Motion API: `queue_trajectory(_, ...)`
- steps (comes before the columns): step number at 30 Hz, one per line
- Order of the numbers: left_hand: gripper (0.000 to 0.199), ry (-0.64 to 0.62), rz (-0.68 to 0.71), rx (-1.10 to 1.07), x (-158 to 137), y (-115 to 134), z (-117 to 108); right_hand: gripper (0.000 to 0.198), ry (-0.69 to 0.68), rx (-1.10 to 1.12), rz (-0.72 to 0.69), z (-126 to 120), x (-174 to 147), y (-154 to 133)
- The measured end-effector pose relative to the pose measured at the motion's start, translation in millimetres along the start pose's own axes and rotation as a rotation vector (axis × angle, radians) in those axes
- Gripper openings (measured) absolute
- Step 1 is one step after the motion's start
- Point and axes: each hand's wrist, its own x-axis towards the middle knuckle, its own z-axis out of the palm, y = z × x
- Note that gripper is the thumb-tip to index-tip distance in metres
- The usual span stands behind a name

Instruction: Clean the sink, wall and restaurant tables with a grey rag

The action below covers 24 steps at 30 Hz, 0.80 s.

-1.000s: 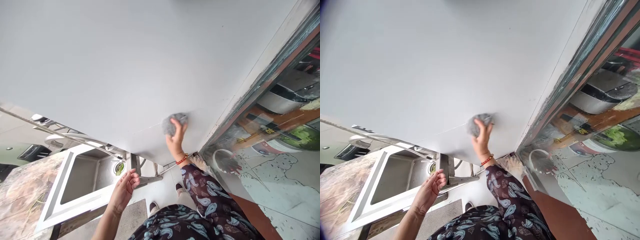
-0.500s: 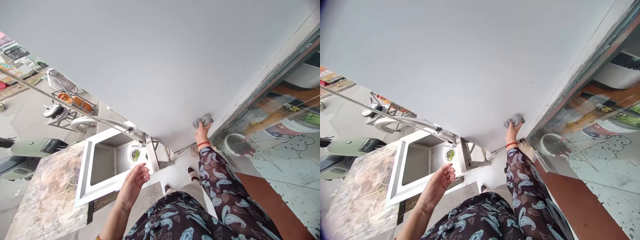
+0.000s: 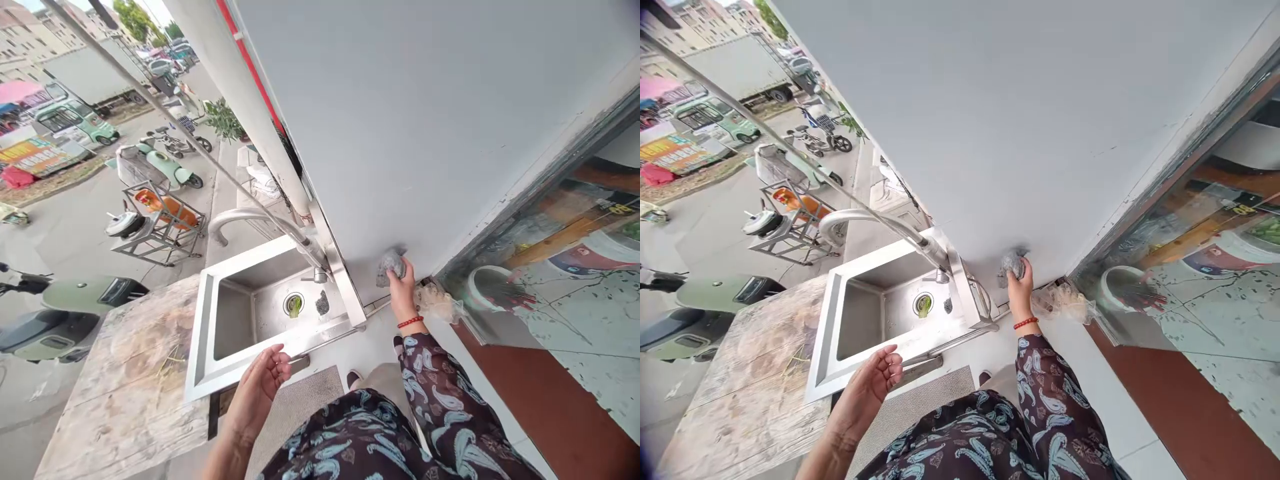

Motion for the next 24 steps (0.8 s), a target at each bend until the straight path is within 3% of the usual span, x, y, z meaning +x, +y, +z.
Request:
queue_trajectory(3,0.043,-0.004,-0.024,-0.021,2,-4,-13,0.056,-0.015,0.059,-0.310,3,19,-34)
queue_trajectory(5,0.044,-0.008,-0.037,-0.057,4,-5,-14,0.049,-0.132,-0.015,-0.465,16,18,-43)
queue_trajectory(9,0.041,0.021,-0.049,-0.114,9,-4,-7,0.036,-0.386,-0.207,-0.476,34,-5,-19)
queue_trajectory(11,0.039,0.040,-0.033,-0.134,11,-4,-3,0.036,-0.416,-0.232,-0.485,26,-11,-8)
queue_trajectory(13,0.038,0.061,-0.027,-0.160,12,-3,1,0.041,-0.386,-0.241,-0.504,10,-7,-16)
queue_trajectory(15,0.036,0.085,-0.040,-0.190,14,-4,6,0.048,-0.324,-0.231,-0.540,-9,9,-49)
queue_trajectory(18,0.034,0.078,-0.048,-0.224,15,-6,18,0.055,-0.171,-0.152,-0.679,-26,40,-133)
queue_trajectory(21,0.031,0.045,-0.032,-0.224,14,-9,35,0.060,0.028,-0.034,-0.884,-15,58,-202)
queue_trajectory(23,0.028,0.051,-0.018,-0.221,13,-10,47,0.062,0.064,-0.016,-0.988,4,52,-211)
queue_trajectory(24,0.027,0.051,-0.013,-0.222,13,-10,52,0.061,0.019,-0.051,-1.035,13,44,-202)
